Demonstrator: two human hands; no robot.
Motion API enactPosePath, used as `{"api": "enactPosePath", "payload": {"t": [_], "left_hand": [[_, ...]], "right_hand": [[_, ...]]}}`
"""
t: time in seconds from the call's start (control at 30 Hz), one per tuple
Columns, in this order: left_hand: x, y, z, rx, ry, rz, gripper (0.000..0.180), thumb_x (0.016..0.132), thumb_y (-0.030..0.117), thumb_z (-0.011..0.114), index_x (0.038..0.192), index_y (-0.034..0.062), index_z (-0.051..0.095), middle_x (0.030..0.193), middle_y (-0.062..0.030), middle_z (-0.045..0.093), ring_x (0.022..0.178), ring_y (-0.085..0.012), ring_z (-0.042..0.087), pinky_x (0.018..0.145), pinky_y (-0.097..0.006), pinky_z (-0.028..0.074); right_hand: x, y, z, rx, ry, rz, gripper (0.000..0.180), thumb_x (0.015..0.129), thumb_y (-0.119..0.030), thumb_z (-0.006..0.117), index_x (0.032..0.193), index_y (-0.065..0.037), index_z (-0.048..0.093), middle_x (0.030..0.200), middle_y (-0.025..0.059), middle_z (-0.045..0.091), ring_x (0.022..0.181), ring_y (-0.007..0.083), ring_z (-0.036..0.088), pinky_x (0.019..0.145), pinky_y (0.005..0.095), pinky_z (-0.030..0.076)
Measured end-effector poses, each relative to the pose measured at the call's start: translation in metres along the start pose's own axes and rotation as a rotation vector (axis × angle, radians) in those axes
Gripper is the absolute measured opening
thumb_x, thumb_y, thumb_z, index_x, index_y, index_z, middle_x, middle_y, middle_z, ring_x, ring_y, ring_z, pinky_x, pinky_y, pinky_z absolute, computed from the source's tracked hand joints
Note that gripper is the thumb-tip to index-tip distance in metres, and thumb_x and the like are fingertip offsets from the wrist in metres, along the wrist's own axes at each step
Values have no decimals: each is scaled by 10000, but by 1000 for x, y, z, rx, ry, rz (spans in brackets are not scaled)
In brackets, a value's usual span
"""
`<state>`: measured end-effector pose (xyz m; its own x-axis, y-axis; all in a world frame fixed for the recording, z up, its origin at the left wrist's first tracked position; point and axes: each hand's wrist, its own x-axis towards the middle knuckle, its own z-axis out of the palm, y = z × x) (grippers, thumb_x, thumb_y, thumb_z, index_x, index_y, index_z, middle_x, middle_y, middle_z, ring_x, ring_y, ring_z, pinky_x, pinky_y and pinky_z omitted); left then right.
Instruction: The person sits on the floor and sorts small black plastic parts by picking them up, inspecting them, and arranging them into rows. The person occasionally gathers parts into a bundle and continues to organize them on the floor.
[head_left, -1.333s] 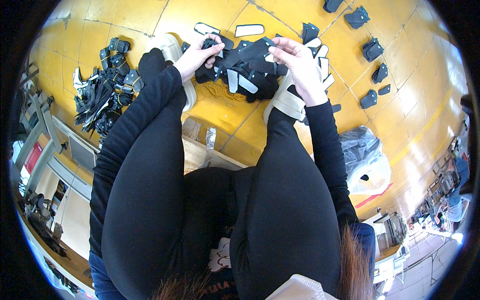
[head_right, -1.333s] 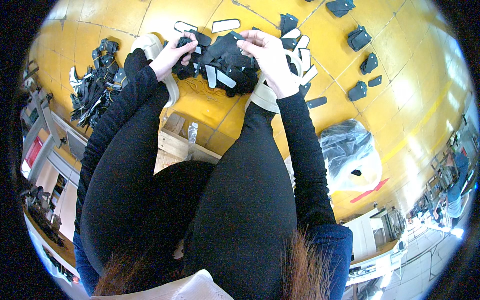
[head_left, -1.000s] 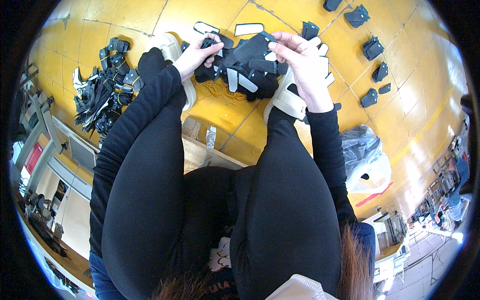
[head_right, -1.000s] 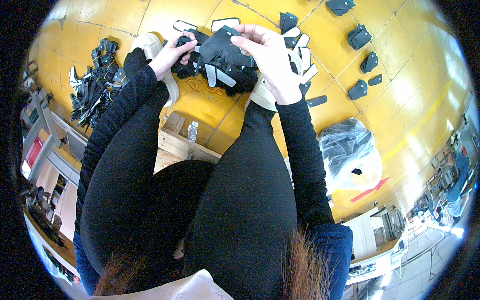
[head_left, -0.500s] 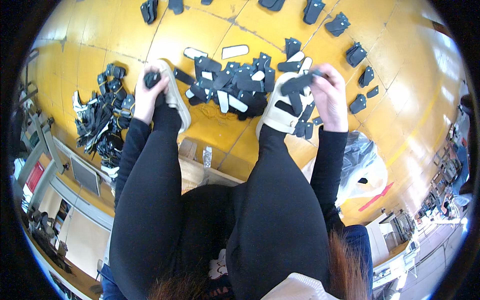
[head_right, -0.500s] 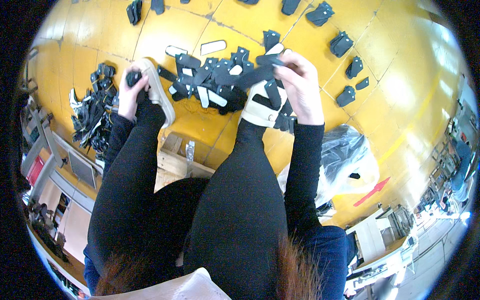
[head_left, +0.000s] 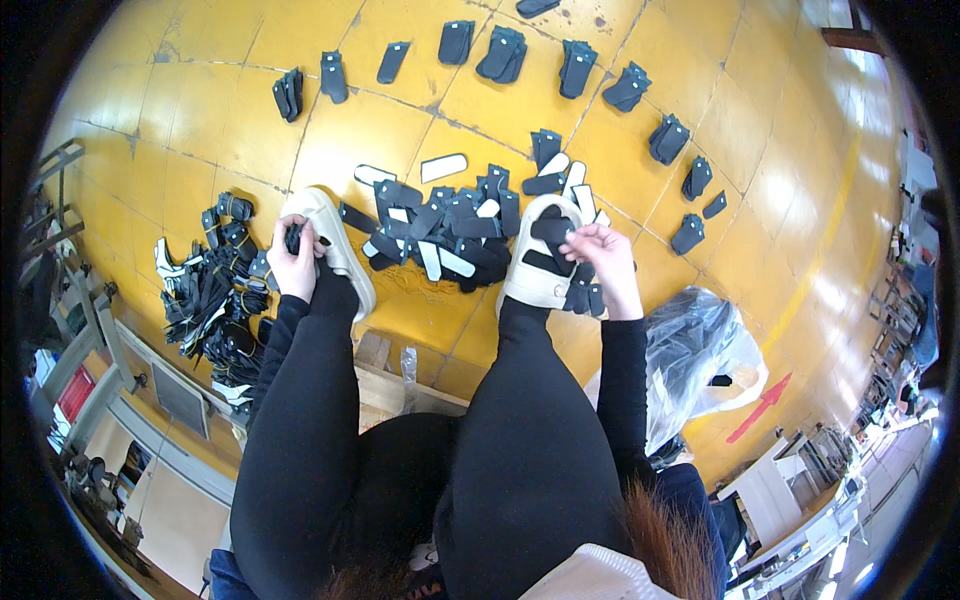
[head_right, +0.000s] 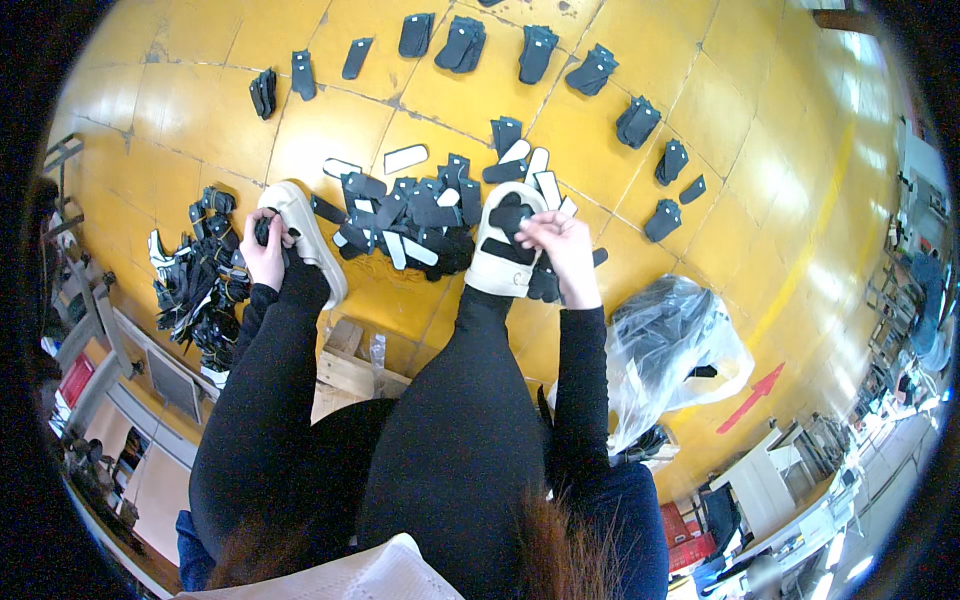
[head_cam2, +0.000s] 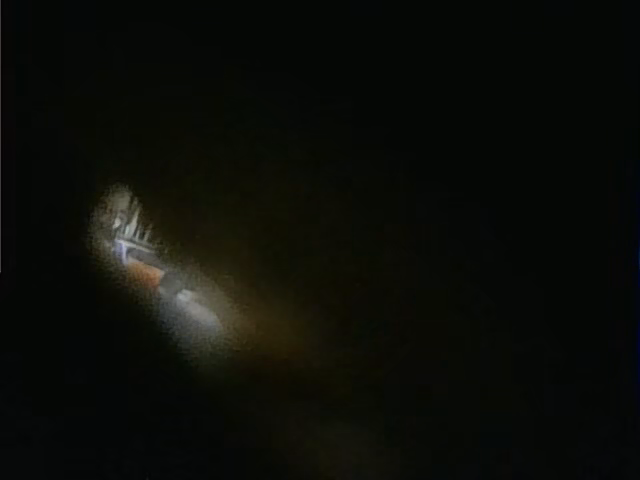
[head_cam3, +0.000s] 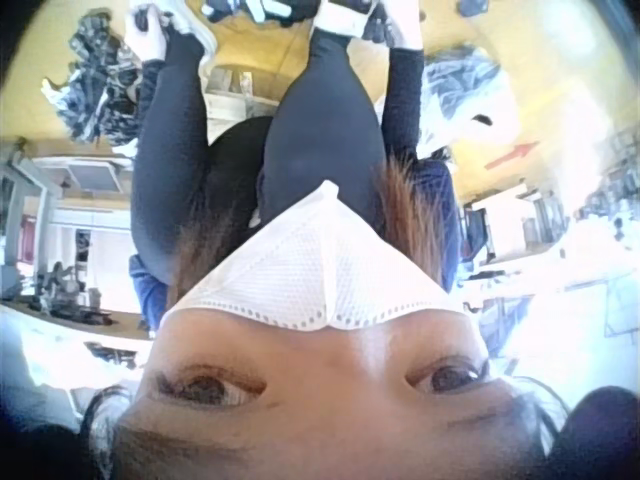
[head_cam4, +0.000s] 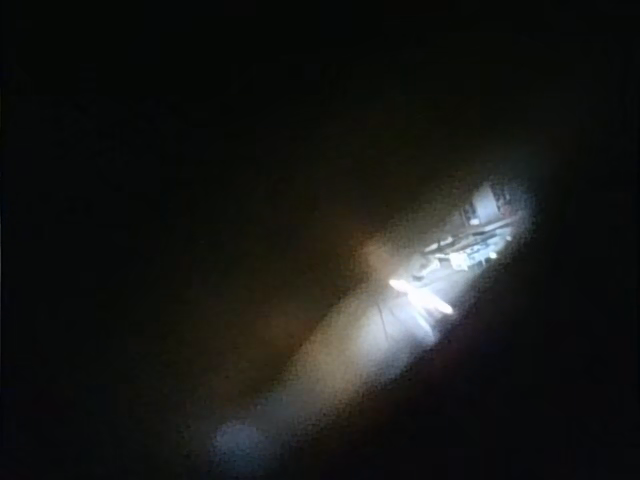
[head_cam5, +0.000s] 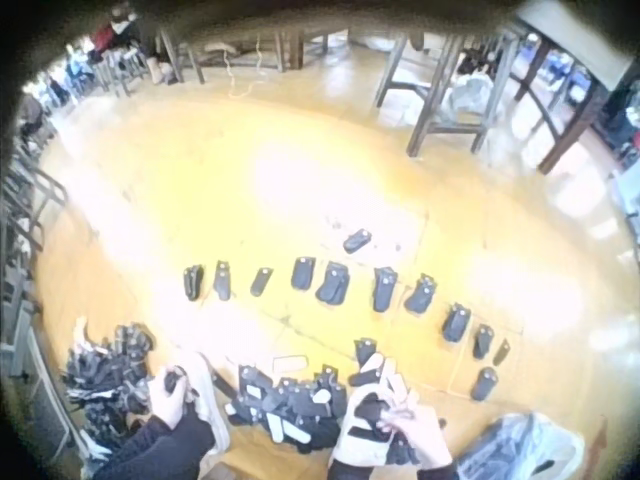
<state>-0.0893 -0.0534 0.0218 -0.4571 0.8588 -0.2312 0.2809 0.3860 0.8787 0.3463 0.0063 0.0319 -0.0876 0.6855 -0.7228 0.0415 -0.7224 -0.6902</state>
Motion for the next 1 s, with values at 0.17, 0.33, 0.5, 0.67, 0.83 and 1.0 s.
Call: {"api": "enactPosePath", "payload": {"t": [0.17,0.33,0.5,0.67,0.83,1.0], "left_hand": [[1,2,2,15,12,-17,82,893,40,577,953,11,528,654,-24,572,526,-60,539,493,-197,423],[3,2,-4,169,-15,55,59,894,38,560,945,22,533,618,-15,563,524,-59,548,499,-209,437],[5,0,4,157,-19,44,62,899,38,552,951,14,529,637,-20,564,531,-64,551,493,-211,443],[1,4,4,189,-46,43,65,910,44,541,965,12,526,669,-23,568,547,-59,541,506,-209,440],[4,2,2,190,-49,54,66,902,38,551,959,9,532,657,-27,569,538,-62,561,498,-207,448],[3,5,4,163,-34,37,64,898,39,559,948,8,533,653,-29,573,537,-69,569,502,-214,452]], "right_hand": [[-29,-15,17,227,-337,121,68,846,-104,642,852,-50,600,731,77,671,580,94,596,550,206,464],[-54,-10,10,277,-326,238,121,833,-163,673,809,-53,628,582,-54,524,441,13,387,426,176,260],[-58,27,6,-111,-69,139,107,843,-143,666,830,-45,625,611,-80,484,490,4,346,459,187,235],[-79,39,-6,802,-411,211,136,824,-166,685,825,-36,643,590,-74,483,498,19,338,476,205,242],[-77,32,2,347,-222,257,94,870,-126,609,810,-53,611,534,-91,407,464,21,289,473,209,224],[-73,35,1,225,-192,279,71,887,-101,580,830,-63,597,502,-89,350,436,21,249,458,216,205]]}}
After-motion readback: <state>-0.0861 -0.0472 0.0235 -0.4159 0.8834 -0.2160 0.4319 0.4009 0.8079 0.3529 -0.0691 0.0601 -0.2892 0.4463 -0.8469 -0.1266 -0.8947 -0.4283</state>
